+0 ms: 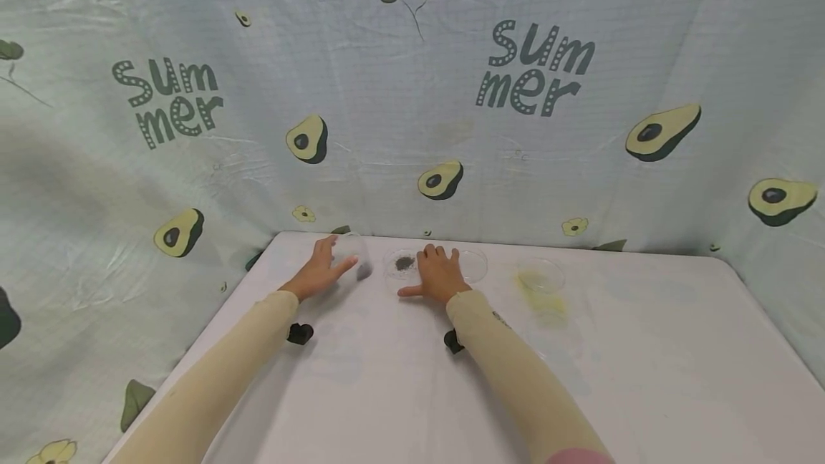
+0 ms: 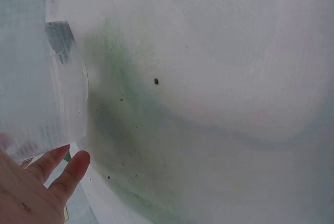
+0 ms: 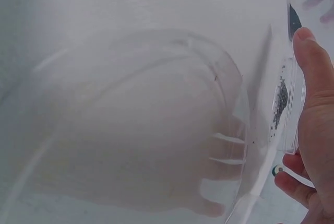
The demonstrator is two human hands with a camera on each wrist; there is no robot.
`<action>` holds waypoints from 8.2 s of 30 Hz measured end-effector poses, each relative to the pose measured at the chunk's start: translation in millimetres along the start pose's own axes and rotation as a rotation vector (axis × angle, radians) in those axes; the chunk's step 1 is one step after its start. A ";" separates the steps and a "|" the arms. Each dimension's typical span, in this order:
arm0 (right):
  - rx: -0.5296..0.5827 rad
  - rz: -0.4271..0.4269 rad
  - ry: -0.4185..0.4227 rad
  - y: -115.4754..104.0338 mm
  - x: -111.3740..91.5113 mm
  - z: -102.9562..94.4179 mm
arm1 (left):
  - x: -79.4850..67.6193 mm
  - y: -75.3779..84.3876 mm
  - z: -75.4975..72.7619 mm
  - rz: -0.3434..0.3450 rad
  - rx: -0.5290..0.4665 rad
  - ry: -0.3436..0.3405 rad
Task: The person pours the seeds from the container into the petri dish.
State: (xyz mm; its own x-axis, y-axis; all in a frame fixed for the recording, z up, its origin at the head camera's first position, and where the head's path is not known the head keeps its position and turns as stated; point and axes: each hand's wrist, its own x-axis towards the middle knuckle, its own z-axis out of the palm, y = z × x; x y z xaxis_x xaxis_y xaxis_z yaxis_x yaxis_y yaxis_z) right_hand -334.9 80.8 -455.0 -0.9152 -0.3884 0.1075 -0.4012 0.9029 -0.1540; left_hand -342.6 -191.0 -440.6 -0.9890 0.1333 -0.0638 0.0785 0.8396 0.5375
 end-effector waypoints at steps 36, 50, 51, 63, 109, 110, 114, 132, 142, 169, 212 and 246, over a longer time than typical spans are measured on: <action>0.022 0.071 -0.062 3.0 25.9 -3.2 | 1.1 -1.6 -0.9 0.013 0.021 0.017; -0.009 0.093 -0.102 -4.8 35.4 -5.0 | 0.1 -1.6 0.3 0.018 -0.002 0.014; -0.008 0.097 -0.103 -4.8 36.1 -4.5 | 0.1 -1.9 0.0 0.019 -0.005 0.009; 0.013 0.109 -0.123 -7.3 36.8 -1.3 | 1.3 -5.8 0.3 0.036 -0.014 0.018; 0.032 0.143 -0.032 37.7 4.4 -23.6 | 5.3 -1.4 -0.9 0.040 0.026 -0.006; 0.031 0.150 -0.033 40.3 2.6 -24.1 | 5.8 -1.7 -0.5 0.038 0.026 -0.011; 0.038 0.169 -0.028 50.3 -3.2 -25.0 | 5.6 -2.6 -1.1 0.027 0.030 -0.013; 0.041 0.231 -0.037 79.4 -29.6 -33.9 | -1.5 0.8 -3.2 0.010 0.051 -0.029; 0.055 0.240 -0.056 86.8 -38.0 -30.1 | -0.2 -0.8 -4.6 0.034 0.071 -0.051; 0.048 0.270 -0.127 98.7 -32.5 -19.1 | 1.6 19.2 -21.1 0.089 0.019 0.014; 0.044 0.231 -0.144 78.2 -35.0 -23.6 | 18.7 75.2 7.0 0.275 -0.026 0.016; -0.012 0.252 -0.140 79.8 -29.1 -20.5 | 28.4 118.1 22.1 0.389 0.060 0.134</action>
State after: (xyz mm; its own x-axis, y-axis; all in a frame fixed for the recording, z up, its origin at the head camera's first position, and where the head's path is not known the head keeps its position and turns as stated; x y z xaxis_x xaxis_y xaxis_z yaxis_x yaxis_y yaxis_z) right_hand -339.5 167.9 -450.4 -0.9827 -0.1721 -0.0690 -0.1606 0.9761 -0.1466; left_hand -358.6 -76.4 -397.5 -0.8914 0.3803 0.2465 0.4529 0.7701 0.4494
